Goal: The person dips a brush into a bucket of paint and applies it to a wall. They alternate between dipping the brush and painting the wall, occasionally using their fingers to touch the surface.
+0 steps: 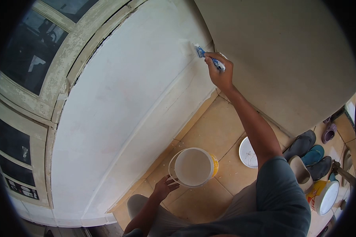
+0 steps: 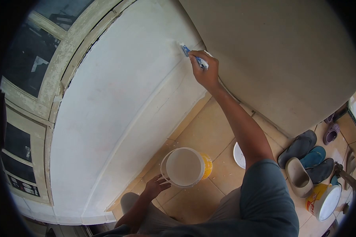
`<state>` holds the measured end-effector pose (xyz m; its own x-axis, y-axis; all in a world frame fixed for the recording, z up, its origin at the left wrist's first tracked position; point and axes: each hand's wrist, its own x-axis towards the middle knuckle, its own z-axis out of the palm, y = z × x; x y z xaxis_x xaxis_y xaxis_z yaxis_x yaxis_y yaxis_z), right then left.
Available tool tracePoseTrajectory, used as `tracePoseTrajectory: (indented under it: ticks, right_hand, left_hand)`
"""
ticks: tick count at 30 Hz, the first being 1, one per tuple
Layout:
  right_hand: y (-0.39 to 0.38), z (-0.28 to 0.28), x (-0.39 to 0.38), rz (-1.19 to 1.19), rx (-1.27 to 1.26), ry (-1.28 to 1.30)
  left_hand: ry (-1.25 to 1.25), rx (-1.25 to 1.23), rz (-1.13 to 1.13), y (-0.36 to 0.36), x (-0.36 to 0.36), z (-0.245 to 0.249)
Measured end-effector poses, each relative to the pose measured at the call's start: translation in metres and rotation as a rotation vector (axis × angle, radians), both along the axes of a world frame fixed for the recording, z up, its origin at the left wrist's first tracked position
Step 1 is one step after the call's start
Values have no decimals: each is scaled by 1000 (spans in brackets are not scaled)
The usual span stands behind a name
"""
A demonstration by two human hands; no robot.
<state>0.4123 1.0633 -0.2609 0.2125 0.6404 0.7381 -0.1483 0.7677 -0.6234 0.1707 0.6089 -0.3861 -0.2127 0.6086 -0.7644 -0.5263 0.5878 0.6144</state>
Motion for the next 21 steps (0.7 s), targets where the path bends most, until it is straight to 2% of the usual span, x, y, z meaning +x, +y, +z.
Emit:
tracePoseTrajectory:
  ticks: [4, 7, 8, 11, 13, 15, 17, 18, 21]
  right_hand:
    - [-5, 9, 5, -134, 41, -41]
    - [-10, 9, -8, -223, 175, -75]
    - [-16, 8, -11, -194, 113, -86]
    - [-33, -6, -31, -29, 189, -171]
    - [-70, -10, -45, 252, 104, -216]
    - [-95, -8, -55, 472, 221, -218]
    - [-111, -1, -52, 642, 187, -256]
    - [-109, 1, -48, 693, 153, -235]
    - [-68, -17, -39, 505, 146, -134]
  left_hand:
    - [3, -23, 7, 9, 5, 10]
    - [-41, -12, 6, 7, 0, 5]
    - [-47, -14, 7, 7, -1, 4]
    - [-63, -19, 9, 7, 1, 2]
    - [-65, -21, 1, 9, 3, 2]
    - [-80, -7, 1, 10, 1, -5]
    - [-82, -10, 4, 10, 2, -7]
    - [-76, -17, 9, 11, 3, -7]
    - [-76, -13, 18, 14, 7, -8]
